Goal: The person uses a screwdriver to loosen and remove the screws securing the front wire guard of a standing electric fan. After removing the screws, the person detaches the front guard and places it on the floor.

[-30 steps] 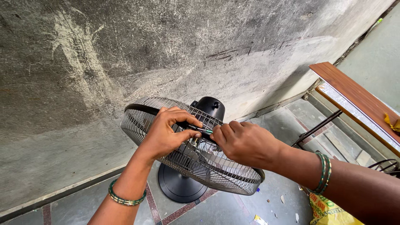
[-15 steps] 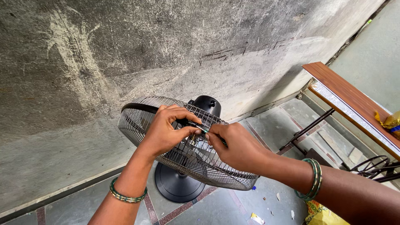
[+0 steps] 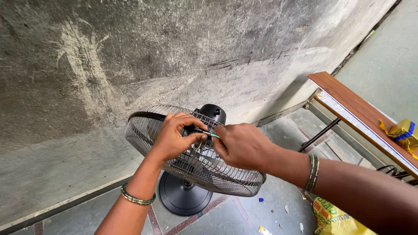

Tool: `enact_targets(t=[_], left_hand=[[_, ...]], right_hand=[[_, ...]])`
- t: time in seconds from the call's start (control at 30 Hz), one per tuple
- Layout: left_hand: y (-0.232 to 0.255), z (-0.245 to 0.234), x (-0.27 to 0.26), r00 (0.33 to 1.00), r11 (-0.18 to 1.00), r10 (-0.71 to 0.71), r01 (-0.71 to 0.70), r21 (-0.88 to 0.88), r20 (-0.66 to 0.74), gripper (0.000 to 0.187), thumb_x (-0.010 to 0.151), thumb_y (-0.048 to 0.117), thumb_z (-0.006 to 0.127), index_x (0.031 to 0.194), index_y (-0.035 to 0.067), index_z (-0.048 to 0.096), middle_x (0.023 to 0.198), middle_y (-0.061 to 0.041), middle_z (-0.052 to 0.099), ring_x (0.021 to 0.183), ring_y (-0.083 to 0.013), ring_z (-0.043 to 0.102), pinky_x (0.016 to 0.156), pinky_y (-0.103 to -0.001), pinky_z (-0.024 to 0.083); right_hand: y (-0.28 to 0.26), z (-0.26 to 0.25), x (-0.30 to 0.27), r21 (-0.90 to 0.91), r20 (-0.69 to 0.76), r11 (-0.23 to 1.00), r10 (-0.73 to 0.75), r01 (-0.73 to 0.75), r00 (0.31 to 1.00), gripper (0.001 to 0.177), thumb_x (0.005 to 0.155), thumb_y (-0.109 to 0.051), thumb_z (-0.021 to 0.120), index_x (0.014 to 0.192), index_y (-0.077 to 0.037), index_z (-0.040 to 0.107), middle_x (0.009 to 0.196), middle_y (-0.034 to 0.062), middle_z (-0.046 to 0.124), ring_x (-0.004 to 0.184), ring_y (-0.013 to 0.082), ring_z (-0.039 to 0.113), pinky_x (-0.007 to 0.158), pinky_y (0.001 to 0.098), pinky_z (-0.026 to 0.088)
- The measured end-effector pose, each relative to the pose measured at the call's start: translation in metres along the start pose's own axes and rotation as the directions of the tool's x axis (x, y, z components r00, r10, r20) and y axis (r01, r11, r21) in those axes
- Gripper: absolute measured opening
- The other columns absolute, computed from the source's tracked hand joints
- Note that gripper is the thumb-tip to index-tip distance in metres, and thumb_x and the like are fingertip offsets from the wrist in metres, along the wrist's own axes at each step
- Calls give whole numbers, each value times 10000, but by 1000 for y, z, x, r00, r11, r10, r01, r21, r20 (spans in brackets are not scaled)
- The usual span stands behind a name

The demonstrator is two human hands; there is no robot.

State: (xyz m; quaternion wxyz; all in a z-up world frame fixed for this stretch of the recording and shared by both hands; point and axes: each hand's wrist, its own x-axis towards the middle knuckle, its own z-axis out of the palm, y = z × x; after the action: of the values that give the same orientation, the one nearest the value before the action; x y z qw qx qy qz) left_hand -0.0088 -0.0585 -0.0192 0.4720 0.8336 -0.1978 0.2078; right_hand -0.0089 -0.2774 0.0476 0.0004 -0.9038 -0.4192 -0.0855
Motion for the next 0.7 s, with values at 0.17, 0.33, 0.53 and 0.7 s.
enact_targets(t=[0.17,0.33,0.53,0.7], left_hand=[[1,4,0,1000,1000,7,-6,30,-3,228,721,311,871,907,199,802,897,43,754,925,-168,590,884,-326,392],[0,3,-1,1000,1000,5,-5,12,13,234,727,323,866,916,201,801,900,55,758,930,-150,591,909,-326,378],[1,1,-3,999,1000,3,-3,8,36,225,753,307,848,945,199,803,912,52,757,937,-151,583,929,-331,371],[-3,-1,-4,999,999,37,-36,-24,36,221,767,302,841,956,194,805,964,49,772,996,-153,605,973,-350,355]], right_hand=[[11,12,4,632,159,726,221,-271,962,275,947,-172,544,850,-16,749,708,77,709,608,157,660,586,349,518],[20,5,0,679,558,432,222,-593,800,286,1004,-254,478,998,-68,696,648,-19,636,520,73,542,470,261,446],[15,5,-4,678,521,438,279,-590,807,376,1024,-320,467,1045,-69,747,545,20,535,439,102,422,429,256,355],[13,23,-11,778,406,391,282,-491,869,310,997,-213,520,1084,-23,748,622,24,632,548,64,520,523,231,428]])
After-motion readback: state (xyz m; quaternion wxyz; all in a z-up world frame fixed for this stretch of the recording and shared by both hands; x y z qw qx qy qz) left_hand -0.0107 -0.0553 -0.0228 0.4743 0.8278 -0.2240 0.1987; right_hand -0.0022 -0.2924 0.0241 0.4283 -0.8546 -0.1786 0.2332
